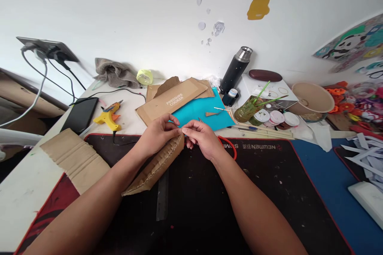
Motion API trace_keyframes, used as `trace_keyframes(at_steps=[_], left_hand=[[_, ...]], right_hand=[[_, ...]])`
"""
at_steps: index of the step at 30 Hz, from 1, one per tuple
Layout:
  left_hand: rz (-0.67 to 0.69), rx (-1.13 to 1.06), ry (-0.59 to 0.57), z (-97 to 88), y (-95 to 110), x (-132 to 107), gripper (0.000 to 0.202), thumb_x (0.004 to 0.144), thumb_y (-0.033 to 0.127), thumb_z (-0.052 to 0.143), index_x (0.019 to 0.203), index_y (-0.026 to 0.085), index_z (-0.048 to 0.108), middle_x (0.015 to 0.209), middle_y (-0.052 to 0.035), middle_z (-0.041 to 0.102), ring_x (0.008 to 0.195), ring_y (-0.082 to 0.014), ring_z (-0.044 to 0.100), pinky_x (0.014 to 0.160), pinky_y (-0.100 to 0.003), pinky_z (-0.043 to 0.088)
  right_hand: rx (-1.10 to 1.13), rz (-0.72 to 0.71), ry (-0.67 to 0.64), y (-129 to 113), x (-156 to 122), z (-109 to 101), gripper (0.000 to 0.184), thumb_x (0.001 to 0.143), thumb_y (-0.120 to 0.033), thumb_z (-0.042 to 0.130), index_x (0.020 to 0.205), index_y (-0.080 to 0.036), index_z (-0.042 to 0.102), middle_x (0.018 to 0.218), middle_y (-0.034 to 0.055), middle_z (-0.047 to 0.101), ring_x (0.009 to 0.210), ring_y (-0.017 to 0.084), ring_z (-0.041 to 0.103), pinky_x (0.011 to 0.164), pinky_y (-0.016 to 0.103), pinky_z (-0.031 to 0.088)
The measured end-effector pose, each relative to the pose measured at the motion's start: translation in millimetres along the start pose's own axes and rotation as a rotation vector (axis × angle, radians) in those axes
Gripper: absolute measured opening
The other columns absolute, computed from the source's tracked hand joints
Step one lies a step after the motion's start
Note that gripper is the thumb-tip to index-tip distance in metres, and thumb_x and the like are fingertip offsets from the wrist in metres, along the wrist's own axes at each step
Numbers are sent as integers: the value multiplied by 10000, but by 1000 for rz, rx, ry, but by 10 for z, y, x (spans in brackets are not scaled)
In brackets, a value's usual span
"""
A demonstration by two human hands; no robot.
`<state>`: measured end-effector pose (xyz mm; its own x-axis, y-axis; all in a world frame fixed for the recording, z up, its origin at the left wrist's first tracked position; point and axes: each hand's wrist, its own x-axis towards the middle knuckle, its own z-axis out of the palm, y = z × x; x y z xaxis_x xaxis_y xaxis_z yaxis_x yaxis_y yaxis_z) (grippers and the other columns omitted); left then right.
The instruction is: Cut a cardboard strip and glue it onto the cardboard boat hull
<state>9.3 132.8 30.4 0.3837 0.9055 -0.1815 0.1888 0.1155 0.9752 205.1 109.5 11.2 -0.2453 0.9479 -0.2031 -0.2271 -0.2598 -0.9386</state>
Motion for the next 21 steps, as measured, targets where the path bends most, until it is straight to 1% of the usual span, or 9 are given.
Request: trace_keyframes(at_steps=[2,4,7,10,11,13,16,19,21], left_hand=[[-24,-84,-32,-7,3,8,478,807,537,874,1087,240,625,798,-18,827,749,-252,783,694,-335,532],[-42,-129,-32,-23,6,15,521,807,573,886,1134,230,669,835,-28,839,777,-253,793,731,-347,558],[-83,-184,23,-82,1,29,581,801,654,889,1159,225,728,979,-66,868,852,-254,811,764,-346,586],[-129,-231,87,-184,-33,63,617,823,729,858,1163,223,764,1160,-122,869,943,-272,827,818,-368,619],[-128,-238,110,-223,-50,81,624,844,747,834,1166,217,774,1175,-137,866,941,-271,826,830,-375,623],[-93,-288,152,-291,-84,118,654,853,770,814,1141,184,791,1145,-167,867,921,-271,822,845,-384,630],[-72,-420,188,-342,-106,155,672,850,779,811,1103,157,799,1106,-186,866,938,-298,821,807,-388,641],[-73,-557,224,-329,-85,159,639,895,753,780,1107,151,811,1153,-198,858,1018,-336,824,776,-393,652],[-67,-617,266,-311,-59,155,602,919,738,764,1057,155,823,1171,-199,855,1042,-330,820,781,-381,658]], right_hand=[[21,-6,0,-4,0,3,338,802,-493,892,869,-216,709,516,-122,500,468,128,579,517,263,474],[45,-16,7,-8,2,-1,349,798,-505,895,857,-218,704,511,-122,488,467,126,569,514,264,464],[80,-48,44,-26,12,-23,364,790,-525,903,857,-226,706,511,-122,466,458,122,538,501,266,434],[128,-100,127,-70,30,-68,374,768,-527,919,876,-234,714,508,-127,421,439,115,484,478,268,392],[148,-120,162,-91,37,-88,378,758,-525,926,878,-236,714,504,-130,399,434,114,467,469,267,374],[192,-169,241,-140,49,-138,387,735,-515,945,867,-242,704,495,-135,359,427,110,435,454,262,337],[266,-259,351,-216,60,-229,414,693,-489,985,845,-251,683,482,-141,333,427,99,387,447,251,299],[304,-320,398,-274,57,-323,421,699,-475,1000,878,-255,689,488,-139,343,437,100,382,446,247,294],[292,-357,414,-297,49,-377,417,735,-486,992,901,-255,687,506,-137,338,442,98,392,448,246,314]])
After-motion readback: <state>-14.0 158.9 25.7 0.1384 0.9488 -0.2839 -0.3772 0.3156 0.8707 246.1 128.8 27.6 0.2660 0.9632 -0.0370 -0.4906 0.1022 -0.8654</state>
